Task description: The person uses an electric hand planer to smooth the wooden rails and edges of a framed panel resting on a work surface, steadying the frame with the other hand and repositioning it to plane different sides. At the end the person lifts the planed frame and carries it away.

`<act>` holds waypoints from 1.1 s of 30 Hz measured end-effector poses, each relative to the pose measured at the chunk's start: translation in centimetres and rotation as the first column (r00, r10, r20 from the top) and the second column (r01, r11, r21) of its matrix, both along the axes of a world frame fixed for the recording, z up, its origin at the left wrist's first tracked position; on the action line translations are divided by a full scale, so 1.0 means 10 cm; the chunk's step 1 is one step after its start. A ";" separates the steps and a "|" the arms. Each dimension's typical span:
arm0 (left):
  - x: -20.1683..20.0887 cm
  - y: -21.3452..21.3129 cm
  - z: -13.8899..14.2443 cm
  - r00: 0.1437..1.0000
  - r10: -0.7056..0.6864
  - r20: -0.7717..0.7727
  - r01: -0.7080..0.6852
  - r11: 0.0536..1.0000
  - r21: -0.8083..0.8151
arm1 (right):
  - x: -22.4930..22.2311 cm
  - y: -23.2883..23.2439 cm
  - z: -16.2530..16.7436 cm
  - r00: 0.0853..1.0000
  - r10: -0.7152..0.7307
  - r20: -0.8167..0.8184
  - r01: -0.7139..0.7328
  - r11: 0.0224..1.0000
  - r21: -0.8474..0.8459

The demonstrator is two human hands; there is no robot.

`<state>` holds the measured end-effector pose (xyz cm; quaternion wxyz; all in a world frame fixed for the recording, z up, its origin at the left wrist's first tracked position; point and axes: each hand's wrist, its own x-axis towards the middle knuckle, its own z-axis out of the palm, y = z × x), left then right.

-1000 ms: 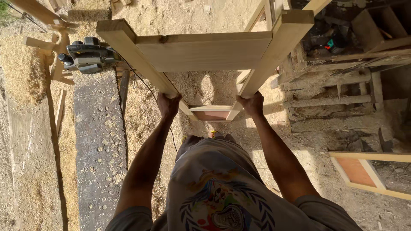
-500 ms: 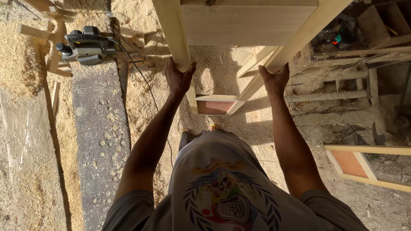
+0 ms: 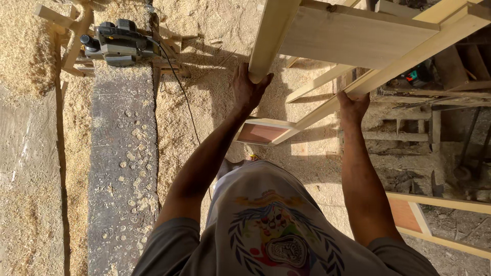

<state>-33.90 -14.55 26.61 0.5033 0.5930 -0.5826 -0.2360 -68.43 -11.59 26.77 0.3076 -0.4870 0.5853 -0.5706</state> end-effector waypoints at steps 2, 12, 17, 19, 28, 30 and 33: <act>0.03 -0.01 0.01 1.000 -0.006 0.006 0.006 1.000 0.004 | 0.02 0.02 -0.01 0.999 0.003 -0.047 -0.004 1.000 -0.028; 0.34 -0.09 -0.06 0.999 -0.037 -0.017 0.040 0.984 0.171 | 0.33 0.09 0.05 0.998 -0.035 0.060 0.030 0.996 0.084; 0.72 -0.22 -0.21 1.000 0.018 0.010 -0.018 0.998 0.067 | 0.59 0.12 0.17 0.970 0.090 -0.228 -0.074 0.994 0.077; 0.88 -0.31 -0.23 0.997 0.072 0.028 -0.075 0.989 0.125 | 0.71 0.09 0.22 0.944 0.135 -0.302 -0.108 0.989 0.106; 1.40 -0.26 -0.26 0.991 0.112 -0.071 -0.109 0.993 0.039 | 1.06 0.03 0.20 0.868 0.321 -0.379 -0.268 0.945 0.188; 1.43 -0.25 -0.26 0.992 0.104 -0.075 -0.098 0.992 0.075 | 1.07 0.02 0.15 0.868 0.318 -0.380 -0.267 0.946 0.183; 1.41 -0.29 -0.28 0.991 0.121 -0.063 -0.105 0.970 0.217 | 1.04 -0.03 0.08 0.888 0.290 -0.356 -0.251 0.956 0.152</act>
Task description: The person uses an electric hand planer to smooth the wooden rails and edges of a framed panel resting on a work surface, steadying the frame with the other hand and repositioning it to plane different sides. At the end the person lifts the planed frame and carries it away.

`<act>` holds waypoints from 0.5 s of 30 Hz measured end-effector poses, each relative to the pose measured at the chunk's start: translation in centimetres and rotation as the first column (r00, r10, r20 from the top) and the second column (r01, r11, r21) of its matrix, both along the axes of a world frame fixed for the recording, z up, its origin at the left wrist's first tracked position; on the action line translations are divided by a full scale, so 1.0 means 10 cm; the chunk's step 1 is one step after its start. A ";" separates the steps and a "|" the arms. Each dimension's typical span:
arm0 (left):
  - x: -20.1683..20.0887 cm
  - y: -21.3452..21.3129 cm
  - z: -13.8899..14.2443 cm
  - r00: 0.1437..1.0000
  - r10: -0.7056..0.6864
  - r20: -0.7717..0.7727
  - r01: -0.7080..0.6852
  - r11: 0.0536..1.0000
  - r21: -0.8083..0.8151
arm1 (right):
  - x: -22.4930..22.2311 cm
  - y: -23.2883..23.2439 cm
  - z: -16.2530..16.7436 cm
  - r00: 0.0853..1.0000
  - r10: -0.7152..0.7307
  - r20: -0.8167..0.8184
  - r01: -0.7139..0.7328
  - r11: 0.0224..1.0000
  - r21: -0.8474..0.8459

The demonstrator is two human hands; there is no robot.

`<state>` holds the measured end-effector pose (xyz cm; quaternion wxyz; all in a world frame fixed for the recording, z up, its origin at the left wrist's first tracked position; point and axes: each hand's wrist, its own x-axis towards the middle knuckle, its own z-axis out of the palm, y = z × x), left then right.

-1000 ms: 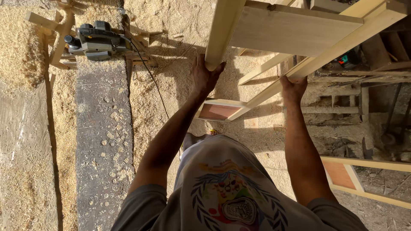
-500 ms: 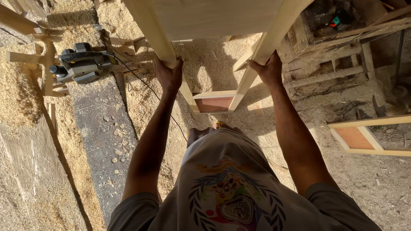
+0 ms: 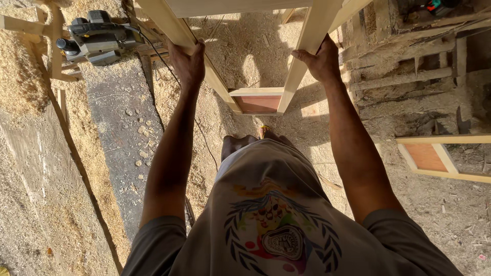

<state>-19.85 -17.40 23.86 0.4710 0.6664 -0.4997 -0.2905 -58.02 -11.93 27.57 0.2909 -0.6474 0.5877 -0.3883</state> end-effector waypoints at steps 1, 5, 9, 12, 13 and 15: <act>-0.02 -0.02 -0.01 0.999 0.006 0.035 -0.005 0.999 -0.043 | -0.03 -0.02 -0.02 1.000 -0.013 -0.016 0.014 1.000 0.021; -0.13 -0.04 -0.07 0.998 0.001 0.062 0.002 0.999 -0.051 | -0.17 -0.03 -0.10 0.997 -0.041 -0.070 0.042 0.999 0.019; -0.27 0.06 -0.19 0.995 -0.069 0.070 0.071 0.997 -0.018 | -0.33 0.10 -0.18 0.992 -0.050 -0.117 0.041 0.996 -0.073; -0.40 0.16 -0.26 0.991 -0.131 -0.007 0.131 0.990 0.046 | -0.44 0.21 -0.23 0.998 -0.064 0.003 0.064 0.996 -0.068; -0.45 0.18 -0.28 0.988 -0.153 -0.008 0.153 0.987 0.042 | -0.48 0.24 -0.25 0.997 -0.070 0.025 0.072 0.995 -0.076; -0.53 0.18 -0.29 0.981 -0.194 -0.008 0.194 0.981 0.027 | -0.58 0.28 -0.28 0.994 -0.077 0.071 0.084 0.992 -0.098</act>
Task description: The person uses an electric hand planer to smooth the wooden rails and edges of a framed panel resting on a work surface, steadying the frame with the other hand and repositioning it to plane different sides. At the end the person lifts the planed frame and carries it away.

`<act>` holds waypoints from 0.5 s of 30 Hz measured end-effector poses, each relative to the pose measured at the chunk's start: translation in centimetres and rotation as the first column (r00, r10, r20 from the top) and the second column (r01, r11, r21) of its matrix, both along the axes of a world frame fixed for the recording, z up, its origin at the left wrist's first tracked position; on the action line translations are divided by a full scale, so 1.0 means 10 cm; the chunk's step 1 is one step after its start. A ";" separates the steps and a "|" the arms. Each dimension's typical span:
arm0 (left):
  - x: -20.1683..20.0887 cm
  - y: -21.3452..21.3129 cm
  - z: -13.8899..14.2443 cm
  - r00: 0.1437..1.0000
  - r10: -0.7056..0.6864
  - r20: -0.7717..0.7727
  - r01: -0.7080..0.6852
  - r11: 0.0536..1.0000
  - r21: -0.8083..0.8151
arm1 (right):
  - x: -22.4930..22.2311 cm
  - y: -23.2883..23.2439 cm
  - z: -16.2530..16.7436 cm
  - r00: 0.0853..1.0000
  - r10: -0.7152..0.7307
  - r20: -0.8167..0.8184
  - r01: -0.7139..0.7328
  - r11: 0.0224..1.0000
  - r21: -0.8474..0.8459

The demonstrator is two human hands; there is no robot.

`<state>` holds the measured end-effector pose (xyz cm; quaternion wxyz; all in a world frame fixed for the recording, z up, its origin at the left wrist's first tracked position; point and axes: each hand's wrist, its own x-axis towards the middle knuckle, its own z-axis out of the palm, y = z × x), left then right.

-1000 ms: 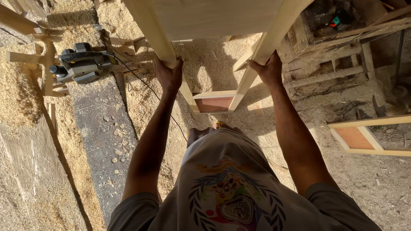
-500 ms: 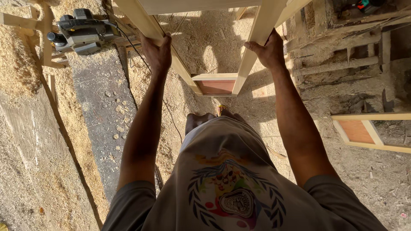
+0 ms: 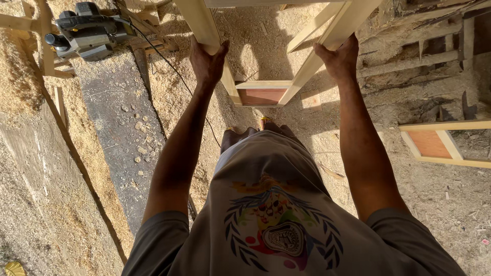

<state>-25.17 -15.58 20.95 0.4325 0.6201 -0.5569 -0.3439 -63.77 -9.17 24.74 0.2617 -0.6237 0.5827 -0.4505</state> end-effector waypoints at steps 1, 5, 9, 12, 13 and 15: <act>-0.05 0.01 0.00 0.999 -0.033 0.023 0.033 0.999 -0.014 | -0.04 0.01 -0.01 0.999 -0.027 0.039 0.027 1.000 0.009; -0.35 0.01 0.04 0.991 -0.103 0.089 0.109 0.992 -0.058 | -0.24 0.04 -0.02 0.967 -0.130 0.221 0.123 0.991 0.043; -0.72 -0.12 0.14 0.982 -0.052 0.180 0.062 0.997 -0.051 | -0.50 0.08 0.07 0.971 -0.152 0.186 0.137 0.986 0.095; -0.96 -0.41 0.20 0.979 -0.068 0.193 0.082 0.995 -0.065 | -0.76 0.12 0.19 0.994 -0.105 0.019 0.101 0.985 0.140; -1.05 -0.56 0.23 0.981 -0.085 0.176 0.097 0.994 -0.057 | -0.85 0.09 0.23 0.994 -0.110 -0.016 0.111 0.984 0.137; -1.22 -0.77 0.28 0.982 -0.126 0.143 0.131 0.991 -0.026 | -1.01 0.08 0.31 0.989 -0.123 -0.083 0.134 0.980 0.147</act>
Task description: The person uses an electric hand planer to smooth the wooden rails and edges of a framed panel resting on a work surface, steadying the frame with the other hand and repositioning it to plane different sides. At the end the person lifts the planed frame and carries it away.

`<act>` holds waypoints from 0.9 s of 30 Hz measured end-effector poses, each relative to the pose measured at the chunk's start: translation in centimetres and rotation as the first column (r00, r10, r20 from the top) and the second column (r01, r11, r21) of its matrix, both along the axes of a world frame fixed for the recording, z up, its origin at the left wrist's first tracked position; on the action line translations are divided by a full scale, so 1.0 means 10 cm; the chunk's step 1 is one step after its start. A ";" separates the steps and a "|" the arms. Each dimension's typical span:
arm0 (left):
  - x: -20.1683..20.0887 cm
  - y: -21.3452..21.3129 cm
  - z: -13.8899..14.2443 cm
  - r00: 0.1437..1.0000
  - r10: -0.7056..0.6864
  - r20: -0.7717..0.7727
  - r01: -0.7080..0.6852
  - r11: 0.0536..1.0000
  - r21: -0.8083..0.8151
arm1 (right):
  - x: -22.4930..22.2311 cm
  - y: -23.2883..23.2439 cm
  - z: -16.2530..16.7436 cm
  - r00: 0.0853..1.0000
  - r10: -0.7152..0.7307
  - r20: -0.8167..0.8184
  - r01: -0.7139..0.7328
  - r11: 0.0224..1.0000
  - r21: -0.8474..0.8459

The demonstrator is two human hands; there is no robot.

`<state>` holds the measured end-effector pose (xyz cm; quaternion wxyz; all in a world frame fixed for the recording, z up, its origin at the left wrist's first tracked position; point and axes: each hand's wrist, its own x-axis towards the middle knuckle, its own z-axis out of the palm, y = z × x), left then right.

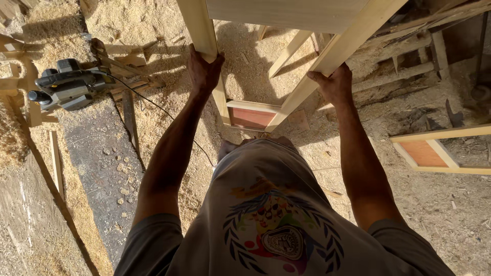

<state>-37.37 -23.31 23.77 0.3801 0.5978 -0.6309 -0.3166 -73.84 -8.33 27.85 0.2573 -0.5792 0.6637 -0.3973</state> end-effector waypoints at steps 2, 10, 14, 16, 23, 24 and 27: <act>-0.16 -0.25 0.09 0.998 -0.058 0.034 0.061 0.994 -0.095 | -0.13 -0.01 0.10 0.993 -0.017 -0.119 0.006 0.995 -0.098; -0.93 -1.55 0.77 0.952 -0.298 0.070 0.298 0.854 -0.427 | -0.50 -0.29 0.86 0.992 -0.073 -0.106 0.029 0.929 -0.369; -1.30 -2.24 0.92 0.884 -0.442 0.152 0.456 0.742 -0.491 | -0.46 -0.53 0.97 0.962 -0.244 -0.122 0.201 0.937 -0.287; -1.49 -2.63 0.94 0.852 -0.505 0.138 0.502 0.711 -0.492 | -0.44 -0.74 0.93 0.945 -0.304 -0.121 0.259 0.922 -0.287; -2.15 -3.80 0.76 0.776 -0.631 0.015 0.609 0.741 -0.283 | -0.36 -1.60 0.63 0.846 -0.525 -0.092 0.505 0.845 -0.176; -2.22 -3.92 0.77 0.764 -0.645 0.001 0.628 0.743 -0.230 | -0.36 -1.70 0.60 0.827 -0.550 -0.119 0.534 0.833 -0.143; -2.43 -4.09 0.78 0.712 -0.703 -0.005 0.679 0.689 -0.253 | -0.35 -1.83 0.50 0.785 -0.615 -0.067 0.596 0.781 -0.186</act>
